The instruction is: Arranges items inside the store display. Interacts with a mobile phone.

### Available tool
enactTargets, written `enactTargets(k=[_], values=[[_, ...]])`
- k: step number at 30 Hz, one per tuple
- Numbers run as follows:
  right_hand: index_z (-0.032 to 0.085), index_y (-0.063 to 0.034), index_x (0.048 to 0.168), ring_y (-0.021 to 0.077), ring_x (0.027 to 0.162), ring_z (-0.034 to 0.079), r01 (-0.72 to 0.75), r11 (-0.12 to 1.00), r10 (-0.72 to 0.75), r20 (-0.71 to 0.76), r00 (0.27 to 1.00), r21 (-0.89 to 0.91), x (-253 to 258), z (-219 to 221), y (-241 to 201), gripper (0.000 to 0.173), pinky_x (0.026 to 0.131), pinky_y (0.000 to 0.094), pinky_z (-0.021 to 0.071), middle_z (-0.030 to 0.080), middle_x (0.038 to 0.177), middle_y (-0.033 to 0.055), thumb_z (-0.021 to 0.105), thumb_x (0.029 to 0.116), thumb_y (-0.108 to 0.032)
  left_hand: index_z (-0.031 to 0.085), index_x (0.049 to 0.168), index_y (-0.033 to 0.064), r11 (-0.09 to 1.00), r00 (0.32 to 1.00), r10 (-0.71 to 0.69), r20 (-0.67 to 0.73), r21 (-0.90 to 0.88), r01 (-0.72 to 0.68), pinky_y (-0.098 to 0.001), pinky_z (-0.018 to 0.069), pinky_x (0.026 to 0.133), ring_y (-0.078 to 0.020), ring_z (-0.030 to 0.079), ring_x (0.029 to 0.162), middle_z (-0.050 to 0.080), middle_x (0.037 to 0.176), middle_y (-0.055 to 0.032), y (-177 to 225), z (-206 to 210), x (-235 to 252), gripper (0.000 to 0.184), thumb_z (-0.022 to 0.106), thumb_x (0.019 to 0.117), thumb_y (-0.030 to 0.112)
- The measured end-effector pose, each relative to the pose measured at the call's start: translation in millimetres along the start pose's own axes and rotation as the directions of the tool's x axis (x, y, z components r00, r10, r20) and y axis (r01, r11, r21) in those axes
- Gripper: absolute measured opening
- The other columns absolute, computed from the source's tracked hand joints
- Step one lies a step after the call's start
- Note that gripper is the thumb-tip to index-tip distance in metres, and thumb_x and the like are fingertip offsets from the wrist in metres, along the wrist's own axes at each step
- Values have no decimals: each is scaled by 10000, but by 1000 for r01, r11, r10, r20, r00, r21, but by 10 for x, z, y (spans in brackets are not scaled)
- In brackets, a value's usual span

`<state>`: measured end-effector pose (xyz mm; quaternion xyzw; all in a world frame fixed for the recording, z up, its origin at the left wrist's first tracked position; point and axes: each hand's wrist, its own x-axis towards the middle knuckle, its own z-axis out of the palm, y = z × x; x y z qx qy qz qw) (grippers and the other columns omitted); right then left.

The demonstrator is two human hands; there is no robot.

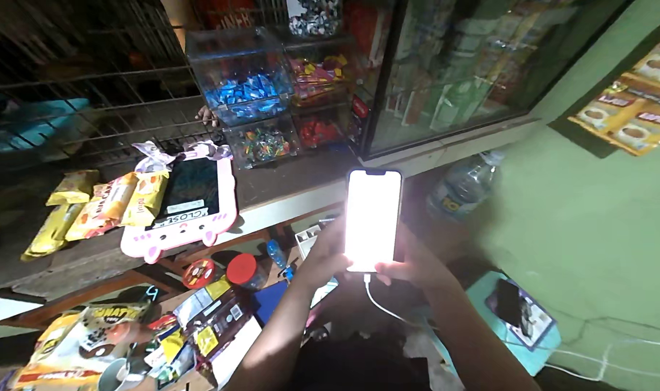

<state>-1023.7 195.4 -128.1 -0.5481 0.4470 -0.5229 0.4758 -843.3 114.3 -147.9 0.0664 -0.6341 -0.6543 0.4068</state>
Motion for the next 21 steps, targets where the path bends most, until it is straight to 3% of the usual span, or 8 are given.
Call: enactTargets(k=[4, 9, 13, 15, 17, 18, 20, 21], values=[[414, -1, 1263, -48, 611, 610, -17, 999, 18, -31, 999, 43, -49, -30, 33, 643, 558, 149, 544, 648, 865, -118, 729, 703, -30, 496, 1275, 57, 999, 999, -45, 4, -23, 45, -134, 548, 650, 86, 654, 822, 695, 1030, 182, -48, 40, 24, 505, 606, 783, 92], [375, -34, 1292, 1, 609, 627, -95, 953, 124, -84, 989, 286, -121, -9, 181, 586, 539, 187, 541, 683, 885, -93, 612, 759, 27, 517, 1248, 37, 970, 965, -237, -112, -91, 227, -145, 547, 660, 67, 654, 798, 699, 984, 152, -123, 131, 24, 435, 503, 813, 50], [167, 49, 1519, 39, 651, 615, -221, 949, 282, -297, 912, 223, -184, 56, 400, 891, 532, 194, 528, 609, 1058, 62, 705, 814, -41, 394, 1407, -61, 934, 927, -356, -115, -23, 356, -174, 547, 776, 50, 629, 893, 644, 1113, 70, -445, 133, -35, 509, 427, 938, 135], [234, 76, 1516, 71, 803, 641, -294, 951, 305, -431, 849, 94, -278, 80, 639, 966, 641, 215, 550, 595, 1187, 150, 796, 753, -111, 316, 1470, -79, 885, 876, -463, -136, -22, 464, -174, 545, 706, 38, 621, 845, 627, 1136, 21, -616, 195, -106, 594, 444, 935, 145], [253, 93, 1532, 189, 1175, 605, -401, 916, 361, -480, 800, 20, -415, 70, 861, 1039, 969, 305, 523, 522, 1402, 261, 867, 728, -146, 272, 1492, -91, 808, 796, -587, -148, -37, 588, -200, 532, 757, 10, 612, 904, 601, 1178, -55, -774, 312, -182, 624, 434, 921, 98], [239, 98, 1537, 226, 1274, 557, -444, 896, 394, -489, 778, 15, -480, 56, 990, 1099, 1056, 331, 477, 484, 1448, 283, 903, 703, -170, 273, 1503, -82, 746, 737, -659, -150, -9, 666, -220, 535, 778, -23, 613, 931, 584, 1213, -101, -863, 369, -220, 595, 420, 948, 75], [222, 93, 1543, 259, 1320, 530, -515, 857, 460, -502, 732, 34, -623, -7, 1313, 1203, 1094, 358, 458, 470, 1465, 286, 947, 639, -232, 302, 1517, -87, 594, 597, -791, -135, 64, 802, -315, 497, 937, -151, 574, 1101, 530, 1359, -219, -1125, 439, -298, 529, 429, 1025, 57], [239, 100, 1533, 270, 1311, 541, -535, 844, 474, -513, 715, 34, -701, -57, 1497, 1220, 1089, 368, 470, 486, 1452, 285, 955, 610, -252, 362, 1491, -90, 534, 541, -830, -137, 90, 841, -337, 502, 957, -173, 588, 1106, 559, 1338, -226, -1304, 479, -337, 498, 466, 1029, 64]])
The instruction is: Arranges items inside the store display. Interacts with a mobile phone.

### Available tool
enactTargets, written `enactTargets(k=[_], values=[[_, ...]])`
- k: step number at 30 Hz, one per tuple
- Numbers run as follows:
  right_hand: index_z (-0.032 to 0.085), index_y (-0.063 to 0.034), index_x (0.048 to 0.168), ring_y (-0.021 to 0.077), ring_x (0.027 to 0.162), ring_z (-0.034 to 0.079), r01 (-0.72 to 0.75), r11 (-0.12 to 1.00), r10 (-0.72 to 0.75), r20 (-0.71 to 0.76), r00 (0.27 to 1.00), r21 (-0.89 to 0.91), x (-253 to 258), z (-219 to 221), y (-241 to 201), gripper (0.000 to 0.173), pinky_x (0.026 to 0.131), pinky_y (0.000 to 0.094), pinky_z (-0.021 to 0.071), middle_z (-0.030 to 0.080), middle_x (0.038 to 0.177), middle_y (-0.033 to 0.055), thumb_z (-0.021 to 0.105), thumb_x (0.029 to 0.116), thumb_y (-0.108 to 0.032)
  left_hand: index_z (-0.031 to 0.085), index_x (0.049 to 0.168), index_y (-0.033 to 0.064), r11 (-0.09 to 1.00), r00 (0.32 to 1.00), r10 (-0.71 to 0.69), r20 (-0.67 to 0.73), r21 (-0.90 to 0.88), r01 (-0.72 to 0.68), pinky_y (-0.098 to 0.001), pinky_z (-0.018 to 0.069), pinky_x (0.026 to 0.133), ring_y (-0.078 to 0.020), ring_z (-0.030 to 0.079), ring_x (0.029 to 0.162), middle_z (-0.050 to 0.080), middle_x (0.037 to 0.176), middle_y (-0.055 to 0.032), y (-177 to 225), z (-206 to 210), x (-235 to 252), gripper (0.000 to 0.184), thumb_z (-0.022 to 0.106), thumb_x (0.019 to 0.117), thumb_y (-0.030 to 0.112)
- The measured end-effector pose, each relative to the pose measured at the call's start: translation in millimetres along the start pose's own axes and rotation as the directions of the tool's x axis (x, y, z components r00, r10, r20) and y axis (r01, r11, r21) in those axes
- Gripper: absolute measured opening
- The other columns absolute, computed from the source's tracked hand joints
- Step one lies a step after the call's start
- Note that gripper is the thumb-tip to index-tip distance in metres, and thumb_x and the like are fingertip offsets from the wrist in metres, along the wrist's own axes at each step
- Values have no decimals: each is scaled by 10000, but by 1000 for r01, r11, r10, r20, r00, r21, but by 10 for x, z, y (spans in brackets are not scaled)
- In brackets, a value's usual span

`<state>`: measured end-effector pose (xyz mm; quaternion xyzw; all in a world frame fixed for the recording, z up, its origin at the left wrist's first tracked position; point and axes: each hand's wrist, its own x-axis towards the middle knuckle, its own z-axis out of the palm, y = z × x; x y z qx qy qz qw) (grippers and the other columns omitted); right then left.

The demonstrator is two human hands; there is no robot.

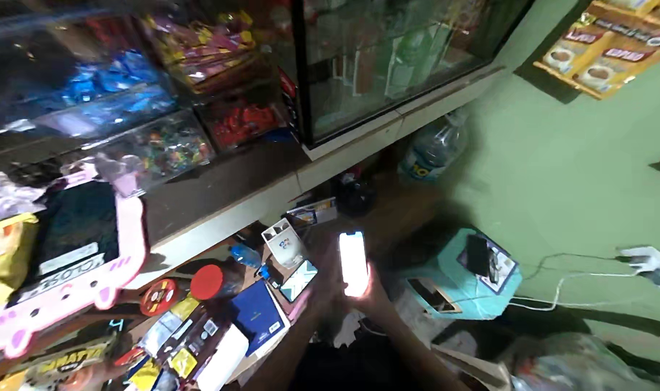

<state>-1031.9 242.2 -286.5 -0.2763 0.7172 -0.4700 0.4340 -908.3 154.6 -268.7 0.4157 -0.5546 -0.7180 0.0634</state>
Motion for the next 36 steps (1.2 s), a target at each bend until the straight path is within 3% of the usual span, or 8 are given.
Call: enactTargets(k=[2, 4, 8, 13, 19, 22, 30, 36], values=[[248, 110, 1527, 302, 1301, 548, -79, 997, 79, -4, 997, -4, 79, -104, 346, 1212, 1085, 396, 474, 495, 1438, 299, 953, 602, -230, 406, 1442, -74, 992, 992, -114, 60, 64, 110, -285, 536, 785, -102, 611, 864, 620, 1093, -134, -141, 167, 177, 435, 449, 1050, 110], [232, 102, 1531, 322, 1285, 556, -205, 978, 205, 6, 979, 35, 164, -250, 612, 1169, 1072, 420, 483, 496, 1426, 311, 940, 633, -142, 383, 1452, -71, 971, 963, -218, 159, 134, 198, -306, 522, 731, -130, 592, 807, 609, 1045, -141, -143, 326, 375, 425, 413, 1083, 136], [229, 89, 1537, 350, 1264, 567, -342, 935, 347, -46, 937, 96, 496, -579, 1182, 1148, 1041, 447, 507, 487, 1427, 323, 937, 652, -93, 159, 1615, 16, 923, 943, -224, 244, 363, 125, -459, 437, 1111, -327, 532, 1326, 417, 1537, -267, -354, 489, 944, 766, 603, 1014, 182], [227, 131, 1540, 397, 1431, 421, -447, 880, 426, -150, 892, -162, 1354, -1053, 1787, 1123, 1190, 439, 357, 384, 1533, 344, 929, 718, -172, 182, 1609, 15, 901, 965, -253, 72, 380, 208, -475, 481, 1049, -373, 603, 1229, 472, 1496, -265, -352, 664, 1309, 713, 574, 1033, 169], [254, 134, 1534, 417, 1436, 417, -459, 854, 401, -253, 881, -245, 2522, -1305, 2224, 1026, 1185, 459, 368, 391, 1529, 347, 878, 789, -195, 356, 1529, -53, 858, 917, -397, -34, 339, 385, -510, 431, 1106, -416, 547, 1296, 503, 1450, -305, -773, 795, 1267, 571, 576, 1031, 118], [279, 129, 1530, 408, 1433, 420, -478, 816, 417, -242, 876, -324, 2919, -1325, 2265, 947, 1179, 452, 365, 404, 1525, 337, 835, 841, -205, 378, 1513, -65, 839, 885, -462, -60, 293, 458, -517, 484, 1028, -438, 584, 1217, 476, 1453, -329, -977, 943, 1222, 564, 586, 1024, 126], [238, 123, 1542, 394, 1457, 395, -533, 777, 458, -279, 844, -335, 3331, -1145, 2355, 1035, 1182, 450, 359, 365, 1554, 332, 860, 821, -282, 423, 1492, -60, 823, 858, -514, 21, 296, 485, -499, 519, 944, -395, 641, 1083, 562, 1362, -303, -976, 1261, 1219, 531, 589, 1017, 111], [213, 111, 1559, 384, 1485, 355, -558, 752, 463, -321, 826, -351, 3400, -1020, 2496, 1030, 1200, 449, 332, 339, 1579, 317, 835, 844, -292, 425, 1490, -68, 862, 907, -414, 83, 356, 360, -512, 481, 1029, -404, 617, 1178, 559, 1385, -300, -1076, 1181, 1146, 528, 561, 1033, 160]])
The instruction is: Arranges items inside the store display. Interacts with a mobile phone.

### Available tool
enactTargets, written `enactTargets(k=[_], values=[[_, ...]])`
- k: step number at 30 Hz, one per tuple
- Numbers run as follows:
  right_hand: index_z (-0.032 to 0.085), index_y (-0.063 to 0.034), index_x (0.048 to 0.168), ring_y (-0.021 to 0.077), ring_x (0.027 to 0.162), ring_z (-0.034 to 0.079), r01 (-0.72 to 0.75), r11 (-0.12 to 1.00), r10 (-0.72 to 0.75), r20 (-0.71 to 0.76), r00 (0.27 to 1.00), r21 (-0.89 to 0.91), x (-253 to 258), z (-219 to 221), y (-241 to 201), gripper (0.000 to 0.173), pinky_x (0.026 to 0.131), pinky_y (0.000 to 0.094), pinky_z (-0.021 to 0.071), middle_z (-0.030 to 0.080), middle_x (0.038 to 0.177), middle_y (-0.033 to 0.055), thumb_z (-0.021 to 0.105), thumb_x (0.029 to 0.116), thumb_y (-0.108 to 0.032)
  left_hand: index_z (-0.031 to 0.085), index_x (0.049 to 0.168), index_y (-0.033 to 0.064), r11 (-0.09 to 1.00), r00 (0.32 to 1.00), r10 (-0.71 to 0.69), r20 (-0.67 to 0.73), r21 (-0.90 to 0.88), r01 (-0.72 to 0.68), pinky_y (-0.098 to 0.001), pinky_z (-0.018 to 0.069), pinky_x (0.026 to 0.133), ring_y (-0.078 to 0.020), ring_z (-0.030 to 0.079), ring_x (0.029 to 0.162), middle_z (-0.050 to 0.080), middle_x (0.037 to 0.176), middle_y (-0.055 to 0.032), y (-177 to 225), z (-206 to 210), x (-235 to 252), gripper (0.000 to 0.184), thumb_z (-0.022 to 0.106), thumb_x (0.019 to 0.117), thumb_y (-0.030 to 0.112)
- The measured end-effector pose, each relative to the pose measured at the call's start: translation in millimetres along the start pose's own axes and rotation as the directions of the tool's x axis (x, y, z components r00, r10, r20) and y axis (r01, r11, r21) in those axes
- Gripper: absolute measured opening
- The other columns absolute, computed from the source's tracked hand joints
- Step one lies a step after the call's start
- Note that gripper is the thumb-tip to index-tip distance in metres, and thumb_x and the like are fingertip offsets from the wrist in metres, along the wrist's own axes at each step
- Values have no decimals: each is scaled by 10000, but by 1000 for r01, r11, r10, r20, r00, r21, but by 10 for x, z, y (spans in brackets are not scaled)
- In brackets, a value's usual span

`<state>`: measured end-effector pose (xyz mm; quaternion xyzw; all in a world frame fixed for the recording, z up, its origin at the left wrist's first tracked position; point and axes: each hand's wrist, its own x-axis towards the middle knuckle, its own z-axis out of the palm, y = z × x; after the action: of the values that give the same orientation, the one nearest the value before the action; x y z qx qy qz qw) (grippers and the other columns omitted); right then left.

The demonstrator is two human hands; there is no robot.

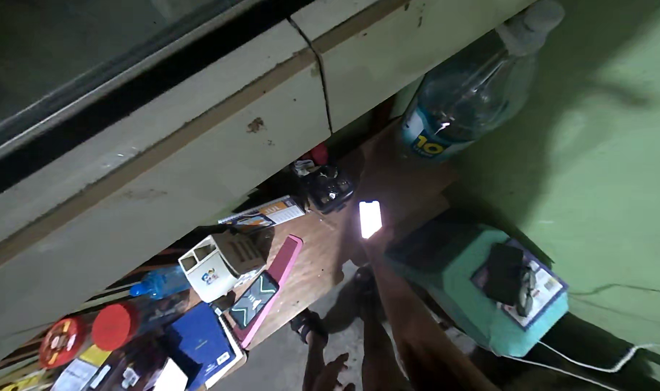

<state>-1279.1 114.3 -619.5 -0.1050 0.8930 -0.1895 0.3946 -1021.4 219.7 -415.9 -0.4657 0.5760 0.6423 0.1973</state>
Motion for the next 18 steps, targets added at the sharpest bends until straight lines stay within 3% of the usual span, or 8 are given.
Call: enactTargets(k=[4, 8, 10, 13, 15, 16, 17, 18], values=[[212, 139, 1549, 414, 1520, 263, 14, 998, -17, -43, 999, -59, 32, 129, 63, 1022, 1227, 469, 271, 251, 1607, 346, 804, 863, -333, 434, 1491, -49, 1000, 1000, -3, -1, 23, 3, -500, 497, 1017, -387, 630, 1166, 566, 1383, -284, -189, -93, -59, 524, 556, 1040, 187], [231, 128, 1550, 435, 1511, 274, 45, 999, -44, 66, 997, -9, -434, -77, -102, 862, 1229, 479, 270, 258, 1603, 347, 689, 978, -327, 450, 1488, -33, 999, 999, 32, -21, 44, -31, -502, 500, 1024, -381, 640, 1164, 579, 1380, -270, -397, -179, -224, 522, 565, 1037, 202], [450, 89, 1475, 433, 1429, 415, 194, 981, -195, 83, 977, 13, -811, -70, -201, 583, 1195, 497, 333, 436, 1512, 325, 593, 1036, -268, 469, 1485, -7, 996, 997, 64, -34, 72, -61, -491, 498, 1033, -353, 641, 1175, 598, 1371, -240, -477, -248, -330, 519, 574, 1032, 225], [627, 109, 1272, 331, 1191, 625, 382, 867, -427, 80, 901, 321, -1998, -279, -576, 315, 1073, 434, 466, 653, 1250, 277, 528, 1039, -80, 526, 1461, 61, 980, 987, 139, -81, 154, -126, -479, 515, 1023, -289, 661, 1159, 649, 1327, -162, -629, -353, -488, 501, 591, 1022, 293], [681, 133, 1078, 180, 887, 665, 547, 665, -647, 25, 762, 508, -2941, -460, -840, 262, 869, 331, 534, 707, 947, 189, 503, 1027, -53, 504, 1468, 22, 980, 983, 166, -83, 125, -155, -504, 505, 1025, -334, 646, 1176, 621, 1351, -207, -546, -502, -710, 500, 581, 1028, 246], [678, 120, 939, 69, 727, 616, 619, 482, -771, -36, 636, 620, -3365, -542, -965, 271, 733, 245, 531, 661, 775, 90, 500, 1025, -65, 488, 1467, -6, 982, 981, 174, -81, 91, -166, -507, 502, 1022, -359, 639, 1177, 600, 1364, -240, -488, -578, -863, 496, 576, 1032, 216], [643, 46, 803, -31, 663, 588, 647, 212, -893, -124, 433, 732, -3720, -628, -1119, 294, 659, 163, 523, 623, 690, -17, 504, 1019, -96, 487, 1453, -33, 981, 978, 188, -94, 71, -182, -507, 496, 1027, -373, 631, 1180, 588, 1365, -265, -424, -661, -1031, 486, 573, 1033, 196], [623, 13, 784, -55, 709, 586, 576, -14, -972, -147, 184, 817, -4070, -806, -1319, 333, 682, 139, 510, 621, 730, -35, 512, 1045, -160, 502, 1429, -60, 978, 971, 206, -122, 66, -199, -503, 485, 1040, -379, 624, 1190, 589, 1353, -284, -367, -745, -1201, 471, 578, 1031, 181]])
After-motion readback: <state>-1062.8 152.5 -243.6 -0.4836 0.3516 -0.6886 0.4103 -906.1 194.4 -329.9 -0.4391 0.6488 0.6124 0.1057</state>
